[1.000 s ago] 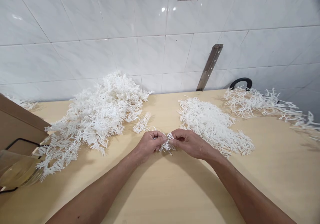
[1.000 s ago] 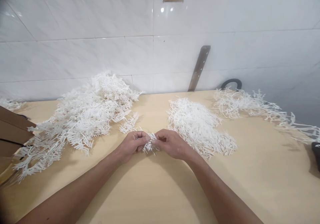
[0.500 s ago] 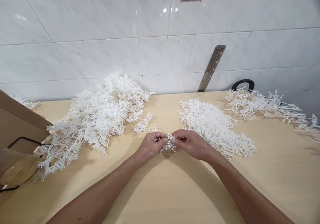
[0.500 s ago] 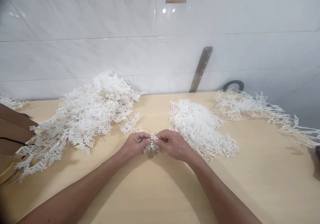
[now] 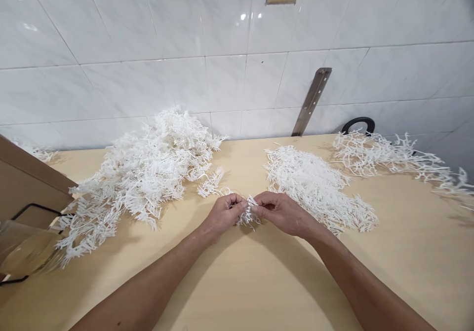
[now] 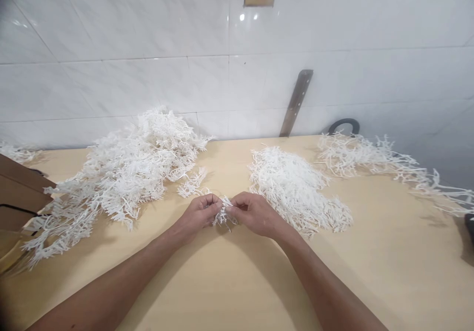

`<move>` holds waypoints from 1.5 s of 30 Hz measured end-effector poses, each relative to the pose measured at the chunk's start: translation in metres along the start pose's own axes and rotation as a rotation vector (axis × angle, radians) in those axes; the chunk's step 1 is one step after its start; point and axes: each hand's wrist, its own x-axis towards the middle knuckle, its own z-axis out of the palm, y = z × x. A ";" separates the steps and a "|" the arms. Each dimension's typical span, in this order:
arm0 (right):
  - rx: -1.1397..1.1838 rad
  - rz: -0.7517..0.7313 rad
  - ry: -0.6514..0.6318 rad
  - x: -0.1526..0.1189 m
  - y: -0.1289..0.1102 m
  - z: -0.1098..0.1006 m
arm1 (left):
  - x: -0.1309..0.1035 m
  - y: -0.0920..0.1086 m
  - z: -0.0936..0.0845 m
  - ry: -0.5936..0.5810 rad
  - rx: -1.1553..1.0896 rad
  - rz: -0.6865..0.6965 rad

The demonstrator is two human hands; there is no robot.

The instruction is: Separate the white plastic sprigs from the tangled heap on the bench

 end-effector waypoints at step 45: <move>-0.578 -0.258 0.422 0.007 0.000 0.028 | 0.006 0.001 0.000 0.011 0.178 0.018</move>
